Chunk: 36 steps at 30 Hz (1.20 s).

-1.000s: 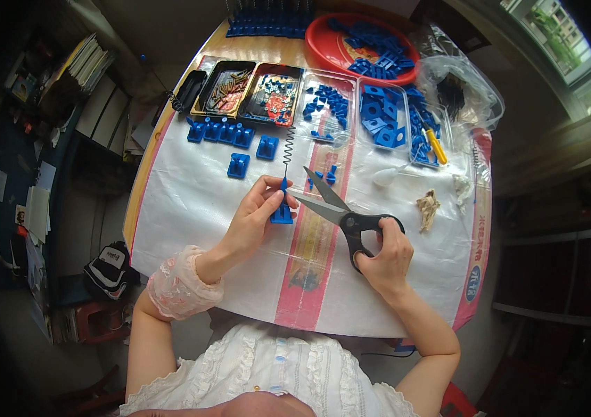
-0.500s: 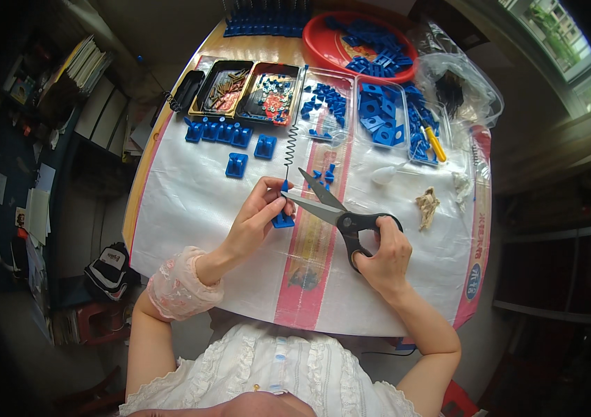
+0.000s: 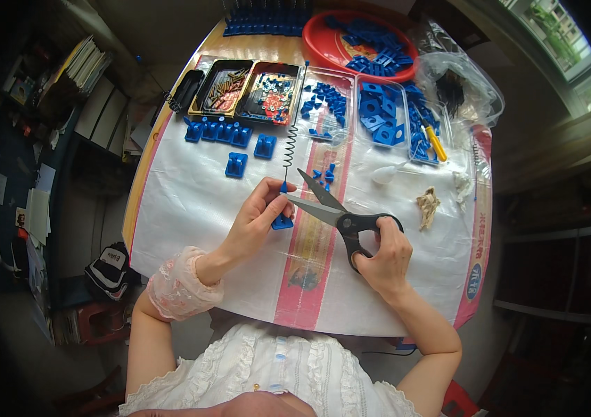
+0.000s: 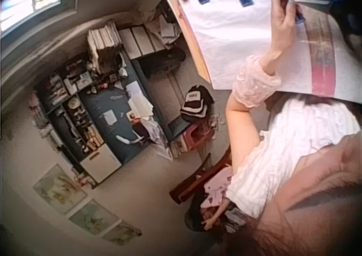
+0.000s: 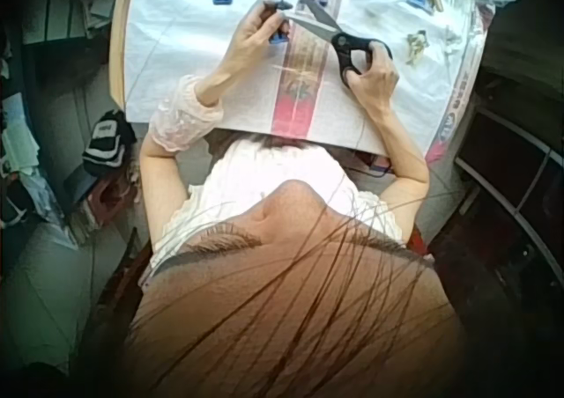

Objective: Assembling small blue plastic components onto a wire structure and cutting excess wire with scissors.

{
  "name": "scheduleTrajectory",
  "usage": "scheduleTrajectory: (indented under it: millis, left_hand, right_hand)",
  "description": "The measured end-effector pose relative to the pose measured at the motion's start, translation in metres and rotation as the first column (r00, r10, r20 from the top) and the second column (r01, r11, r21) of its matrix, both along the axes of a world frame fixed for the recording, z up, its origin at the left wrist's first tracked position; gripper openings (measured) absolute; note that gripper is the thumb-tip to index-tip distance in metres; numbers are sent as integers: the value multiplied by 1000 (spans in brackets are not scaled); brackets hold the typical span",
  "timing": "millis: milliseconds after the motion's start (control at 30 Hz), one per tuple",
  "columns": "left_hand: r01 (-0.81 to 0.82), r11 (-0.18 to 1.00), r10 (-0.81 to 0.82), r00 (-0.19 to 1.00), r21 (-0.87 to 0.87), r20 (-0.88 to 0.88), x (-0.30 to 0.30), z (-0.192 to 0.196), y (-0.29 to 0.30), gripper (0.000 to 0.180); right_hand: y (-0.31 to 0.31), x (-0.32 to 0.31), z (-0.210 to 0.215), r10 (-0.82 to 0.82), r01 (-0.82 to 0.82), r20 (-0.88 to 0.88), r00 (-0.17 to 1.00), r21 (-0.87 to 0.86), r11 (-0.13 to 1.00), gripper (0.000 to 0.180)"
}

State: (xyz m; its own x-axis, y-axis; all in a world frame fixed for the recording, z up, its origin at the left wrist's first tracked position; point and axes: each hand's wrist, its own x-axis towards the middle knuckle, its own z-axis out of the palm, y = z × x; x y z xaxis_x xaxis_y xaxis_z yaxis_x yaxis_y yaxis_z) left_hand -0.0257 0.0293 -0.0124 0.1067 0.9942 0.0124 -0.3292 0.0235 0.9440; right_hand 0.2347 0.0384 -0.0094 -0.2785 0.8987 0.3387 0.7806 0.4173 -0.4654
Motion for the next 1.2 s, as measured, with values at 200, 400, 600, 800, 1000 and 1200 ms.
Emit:
scheduleTrajectory:
  millis: [200,400,600,800,1000,1200]
  left_hand:
    - [53,997,-45,990,-59,133,-1,1,0,23]
    - [24,998,-17,994,-63,108,1,3,0,24]
    - [51,997,-47,996,-53,75,-2,2,0,23]
    - [75,993,-58,982,-91,181,-3,2,2,21]
    - [58,986,-34,988,-155,152,-1,15,0,23]
    - [61,985,-43,993,-161,109,-3,17,0,28]
  right_hand:
    - [0,0,0,-3,3,3,1000,7,1000,46]
    - [0,0,1,4,-4,7,1000,11,1000,46]
    - [-1,1,-1,-2,2,9,1000,6,1000,46]
    - [-1,0,-1,-6,6,2,1000,27,1000,47]
    - [0,1,-2,-41,41,-27,999,-5,999,46]
    - [-1,1,-1,-25,24,-18,1000,-12,1000,46]
